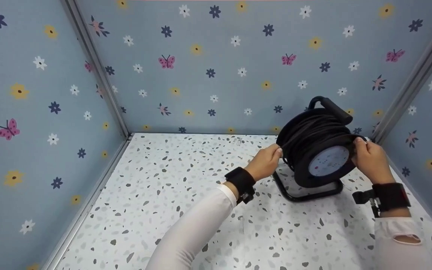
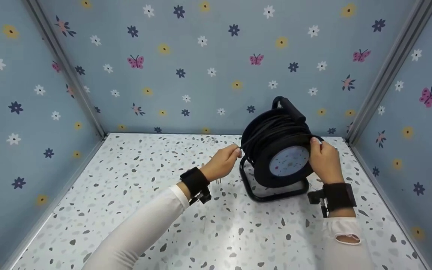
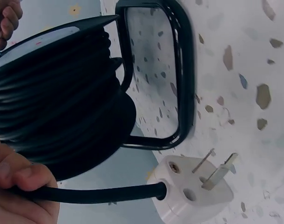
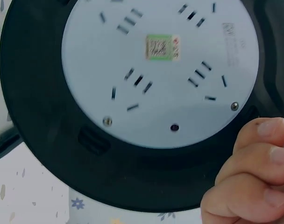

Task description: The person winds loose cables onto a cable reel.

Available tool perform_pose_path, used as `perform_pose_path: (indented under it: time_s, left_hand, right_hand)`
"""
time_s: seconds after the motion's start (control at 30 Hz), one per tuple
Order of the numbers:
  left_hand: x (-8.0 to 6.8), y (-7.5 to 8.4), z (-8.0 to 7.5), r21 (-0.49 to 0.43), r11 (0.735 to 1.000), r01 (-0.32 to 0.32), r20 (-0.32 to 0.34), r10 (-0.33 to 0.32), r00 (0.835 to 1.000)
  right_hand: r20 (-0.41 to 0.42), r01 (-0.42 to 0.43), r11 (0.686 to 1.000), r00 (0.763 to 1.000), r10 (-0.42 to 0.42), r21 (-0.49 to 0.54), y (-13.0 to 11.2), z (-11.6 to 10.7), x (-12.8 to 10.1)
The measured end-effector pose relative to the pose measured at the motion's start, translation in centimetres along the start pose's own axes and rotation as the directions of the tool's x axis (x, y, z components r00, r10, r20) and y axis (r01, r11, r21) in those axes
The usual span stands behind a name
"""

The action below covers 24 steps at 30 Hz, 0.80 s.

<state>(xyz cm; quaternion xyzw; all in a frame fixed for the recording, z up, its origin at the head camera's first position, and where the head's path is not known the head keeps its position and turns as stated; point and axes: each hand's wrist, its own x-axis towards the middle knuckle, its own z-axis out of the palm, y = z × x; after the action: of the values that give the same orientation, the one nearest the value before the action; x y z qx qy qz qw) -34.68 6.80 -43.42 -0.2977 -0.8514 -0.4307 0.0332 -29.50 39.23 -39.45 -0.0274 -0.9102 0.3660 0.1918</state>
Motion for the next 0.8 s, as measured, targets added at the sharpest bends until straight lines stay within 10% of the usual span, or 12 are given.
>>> perform_pose_path:
  time_s: [0.47,0.8]
  left_hand:
    - [-0.6,-0.7,-0.7,-0.132,0.99,-0.042,0.129,0.06,0.99]
    - [-3.5,-5.0,-4.2,0.164,0.974,0.157,0.19,-0.188,0.964]
  right_hand:
    - [-0.075,-0.068,0.998,0.995,0.067,-0.013,3.8,0.6,-0.1]
    - [0.001,-0.131,0.988,0.991,0.131,-0.08,6.5,1.9,-0.8]
